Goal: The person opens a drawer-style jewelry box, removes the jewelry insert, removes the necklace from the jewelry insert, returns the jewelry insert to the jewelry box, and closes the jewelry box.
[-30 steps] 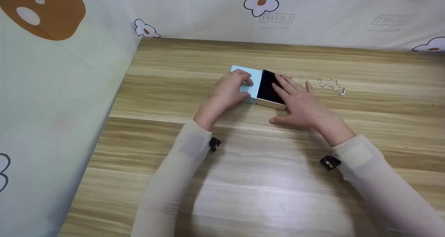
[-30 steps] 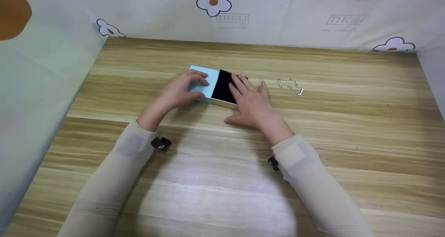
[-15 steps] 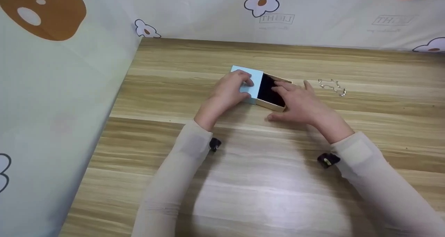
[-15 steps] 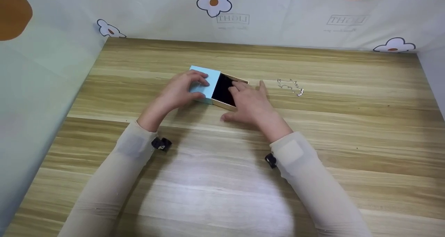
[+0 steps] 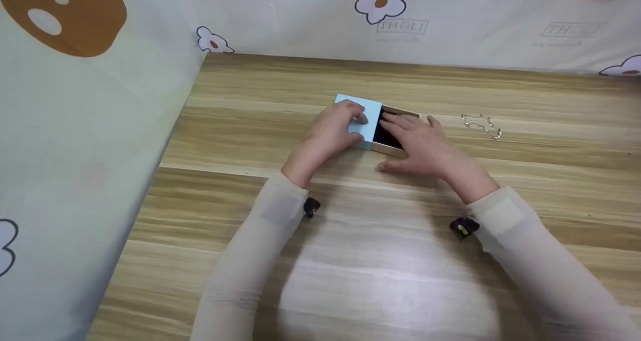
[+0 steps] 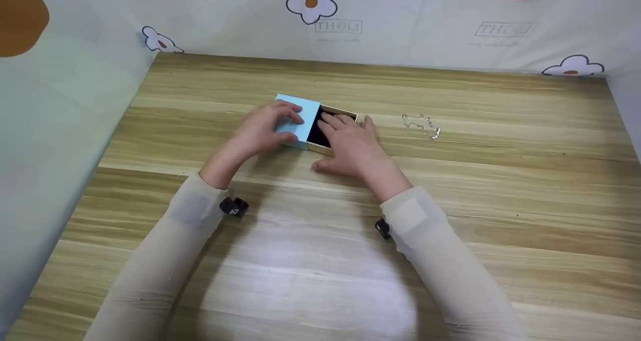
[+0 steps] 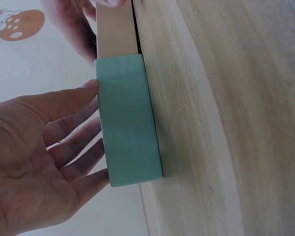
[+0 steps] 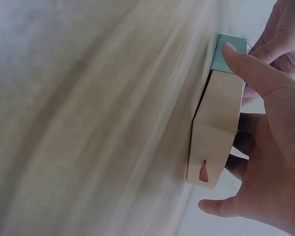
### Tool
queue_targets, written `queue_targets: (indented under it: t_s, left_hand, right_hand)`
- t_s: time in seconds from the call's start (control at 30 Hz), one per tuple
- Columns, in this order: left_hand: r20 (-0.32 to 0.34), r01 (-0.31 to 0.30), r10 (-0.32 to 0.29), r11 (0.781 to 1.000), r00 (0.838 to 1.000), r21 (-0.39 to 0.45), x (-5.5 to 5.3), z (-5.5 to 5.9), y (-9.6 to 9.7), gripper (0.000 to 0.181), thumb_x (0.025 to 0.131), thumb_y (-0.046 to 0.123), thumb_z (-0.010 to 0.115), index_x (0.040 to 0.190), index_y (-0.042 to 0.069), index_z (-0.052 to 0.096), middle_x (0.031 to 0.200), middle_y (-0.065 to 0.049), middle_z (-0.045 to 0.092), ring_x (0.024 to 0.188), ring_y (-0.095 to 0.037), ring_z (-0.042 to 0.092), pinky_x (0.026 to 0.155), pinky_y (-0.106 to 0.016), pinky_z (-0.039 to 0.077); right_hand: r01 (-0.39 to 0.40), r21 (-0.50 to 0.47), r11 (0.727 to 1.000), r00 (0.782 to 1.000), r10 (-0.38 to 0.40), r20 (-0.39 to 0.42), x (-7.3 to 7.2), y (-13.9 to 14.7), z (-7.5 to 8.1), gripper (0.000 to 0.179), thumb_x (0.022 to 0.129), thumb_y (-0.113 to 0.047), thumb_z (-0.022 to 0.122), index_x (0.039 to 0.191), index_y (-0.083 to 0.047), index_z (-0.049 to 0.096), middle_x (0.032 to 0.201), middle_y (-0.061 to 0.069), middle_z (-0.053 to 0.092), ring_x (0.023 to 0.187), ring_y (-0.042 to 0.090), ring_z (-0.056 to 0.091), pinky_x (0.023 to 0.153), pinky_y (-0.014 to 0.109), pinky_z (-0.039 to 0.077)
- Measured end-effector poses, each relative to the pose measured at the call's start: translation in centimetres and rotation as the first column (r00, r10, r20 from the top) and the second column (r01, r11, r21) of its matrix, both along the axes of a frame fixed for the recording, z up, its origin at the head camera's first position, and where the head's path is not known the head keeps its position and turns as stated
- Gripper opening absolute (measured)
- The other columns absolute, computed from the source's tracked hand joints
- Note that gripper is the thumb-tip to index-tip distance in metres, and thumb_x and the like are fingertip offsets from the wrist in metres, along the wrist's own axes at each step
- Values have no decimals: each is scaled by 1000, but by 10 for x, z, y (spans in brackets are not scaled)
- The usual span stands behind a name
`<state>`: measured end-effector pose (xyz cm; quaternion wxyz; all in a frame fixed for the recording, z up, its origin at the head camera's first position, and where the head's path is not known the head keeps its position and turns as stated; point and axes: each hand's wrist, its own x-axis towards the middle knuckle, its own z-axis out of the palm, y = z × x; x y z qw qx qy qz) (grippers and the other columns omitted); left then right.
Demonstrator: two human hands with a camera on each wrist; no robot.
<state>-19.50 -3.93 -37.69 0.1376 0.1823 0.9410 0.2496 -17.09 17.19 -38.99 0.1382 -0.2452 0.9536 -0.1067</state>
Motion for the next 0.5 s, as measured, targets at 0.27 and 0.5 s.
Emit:
queue_targets:
  t_s: [0.27, 0.5]
  left_hand:
    - [-7, 1, -1, 1000, 1000, 2, 1, 1, 0, 32, 91, 18, 73, 122, 11, 68, 146, -2, 54, 136, -20, 49, 115, -33, 39]
    - [-9, -19, 19, 999, 1000, -41, -1, 3, 0, 43, 91, 19, 74, 132, 11, 62, 150, -2, 48, 139, -19, 47, 116, -31, 39]
  right_hand:
    - [16, -142, 990, 990, -35, -134, -3, 13, 6, 81, 83, -49, 77, 147, -10, 46, 151, 15, 46, 139, 38, 40, 116, 62, 27]
    - [149, -124, 981, 987, -154, -38, -4, 32, 11, 103, 80, -51, 79, 155, -3, 28, 156, 23, 33, 144, 44, 32, 119, 59, 27]
